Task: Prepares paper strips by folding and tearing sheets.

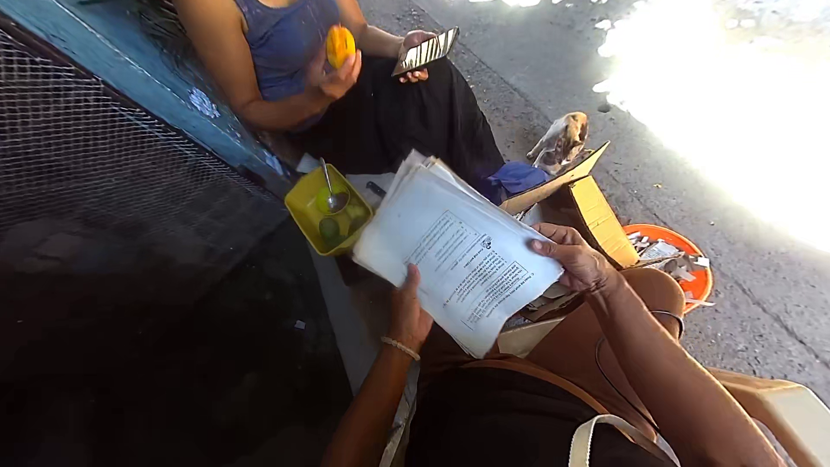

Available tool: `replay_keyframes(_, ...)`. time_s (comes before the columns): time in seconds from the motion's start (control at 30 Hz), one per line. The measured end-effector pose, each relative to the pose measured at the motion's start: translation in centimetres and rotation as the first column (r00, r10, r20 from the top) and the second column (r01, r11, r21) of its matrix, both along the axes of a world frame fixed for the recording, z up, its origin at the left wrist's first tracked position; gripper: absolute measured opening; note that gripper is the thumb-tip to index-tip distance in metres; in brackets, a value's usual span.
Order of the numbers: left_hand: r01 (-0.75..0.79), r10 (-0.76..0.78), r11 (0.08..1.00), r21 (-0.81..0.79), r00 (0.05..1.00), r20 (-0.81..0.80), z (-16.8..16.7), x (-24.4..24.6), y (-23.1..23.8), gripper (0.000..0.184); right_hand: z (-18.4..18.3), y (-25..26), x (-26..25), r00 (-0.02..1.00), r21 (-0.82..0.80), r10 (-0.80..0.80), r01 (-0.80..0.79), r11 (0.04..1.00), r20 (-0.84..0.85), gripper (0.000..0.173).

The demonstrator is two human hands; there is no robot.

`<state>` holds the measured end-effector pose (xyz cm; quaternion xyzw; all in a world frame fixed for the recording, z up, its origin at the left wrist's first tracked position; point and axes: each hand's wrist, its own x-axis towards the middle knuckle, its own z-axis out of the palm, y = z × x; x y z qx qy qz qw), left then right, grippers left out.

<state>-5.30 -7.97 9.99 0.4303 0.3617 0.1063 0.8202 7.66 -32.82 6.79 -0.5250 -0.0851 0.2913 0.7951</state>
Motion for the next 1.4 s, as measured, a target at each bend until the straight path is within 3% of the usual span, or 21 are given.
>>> replay_keyframes(0.1, -0.074, 0.05, 0.986, -0.148, 0.986, -0.16, -3.2, -1.3, -1.4, 0.039, -5.9, 0.6, -1.3, 0.942, 0.085, -0.115, 0.148, 0.985, -0.315, 0.037)
replay_keyframes(0.2, -0.143, 0.099, 0.971, -0.193, 0.971, -0.219, -4.3, -2.1, -2.1, 0.04, -8.3, 2.2, -3.8, 0.849, -0.102, -0.235, 0.212, 0.972, -0.473, 0.029)
replay_keyframes(0.3, -0.112, 0.06, 0.969, -0.221, 0.971, -0.231, -3.4, -3.2, -1.6, 0.032, -8.0, 3.3, -5.0, 0.787, -0.289, -0.432, 0.331, 0.898, -0.44, 0.041)
replay_keyframes(0.4, 0.14, -0.182, 0.965, -0.223, 0.966, -0.183, -3.2, -5.6, 1.5, 0.029, -7.2, 1.9, -3.3, 0.778, -0.287, -0.537, 0.46, 0.84, -0.325, 0.029)
replay_keyframes(0.5, 0.521, -0.517, 0.854, -0.016, 0.844, -0.141, -4.1, -5.6, 7.7, 0.052, -7.7, -1.0, -1.1, 0.856, -0.159, -0.408, 0.376, 0.913, -0.317, 0.019)
replay_keyframes(0.63, 0.671, -0.56, 0.726, 0.153, 0.706, -0.434, -6.4, 1.1, 11.8, 0.055, -7.4, 0.1, -0.6, 0.893, -0.217, -0.326, 0.268, 0.939, -0.311, 0.031)
replay_keyframes(0.73, 0.749, -0.624, 0.628, 0.209, 0.646, -0.44, -8.0, 5.7, 11.6, 0.055, -7.4, 1.0, 0.0, 0.906, -0.25, -0.32, 0.254, 0.934, -0.275, 0.039)
replay_keyframes(0.83, 0.776, -0.671, 0.585, 0.236, 0.626, -0.396, -9.0, 9.0, 10.9, 0.048, -7.4, 0.3, 0.4, 0.914, -0.214, -0.274, 0.215, 0.953, -0.299, 0.037)
replay_keyframes(0.97, 0.743, -0.656, 0.596, 0.305, 0.67, -0.349, -9.7, 9.8, 10.2, 0.039, -7.0, -0.8, 0.0, 0.94, -0.096, -0.228, 0.21, 0.973, -0.254, 0.03)
replay_keyframes(1.03, 0.679, -0.635, 0.628, 0.38, 0.729, -0.253, -7.9, 9.1, 9.9, 0.038, -5.6, -0.8, -0.1, 0.954, -0.033, -0.255, 0.253, 0.967, -0.158, 0.025)
replay_keyframes(1.13, 0.468, -0.54, 0.72, 0.512, 0.842, -0.01, -3.6, 6.6, 9.5, 0.043, -2.5, -0.7, 0.1, 0.957, 0.049, -0.249, 0.244, 0.968, 0.147, 0.029)
replay_keyframes(1.2, 0.335, -0.477, 0.773, 0.538, 0.867, 0.144, -1.5, 4.5, 9.4, 0.06, -0.3, -0.8, 0.3, 0.914, 0.044, -0.203, 0.2, 0.979, 0.35, 0.04)
replay_keyframes(1.3, 0.344, -0.539, 0.732, 0.588, 0.82, 0.192, -1.9, 1.5, 10.5, 0.079, 0.5, -1.4, 1.1, 0.862, -0.123, 0.068, -0.006, 0.992, 0.503, 0.104)
replay_keyframes(1.33, 0.392, -0.579, 0.716, 0.578, 0.795, 0.178, -2.6, 0.9, 10.9, 0.082, -0.2, -1.3, 1.3, 0.862, -0.147, 0.132, -0.068, 0.987, 0.489, 0.112)
replay_keyframes(1.4, 0.471, -0.62, 0.706, 0.529, 0.773, 0.139, -3.7, 0.2, 10.8, 0.084, -1.7, -0.8, 1.1, 0.881, -0.15, 0.171, -0.116, 0.982, 0.44, 0.107)
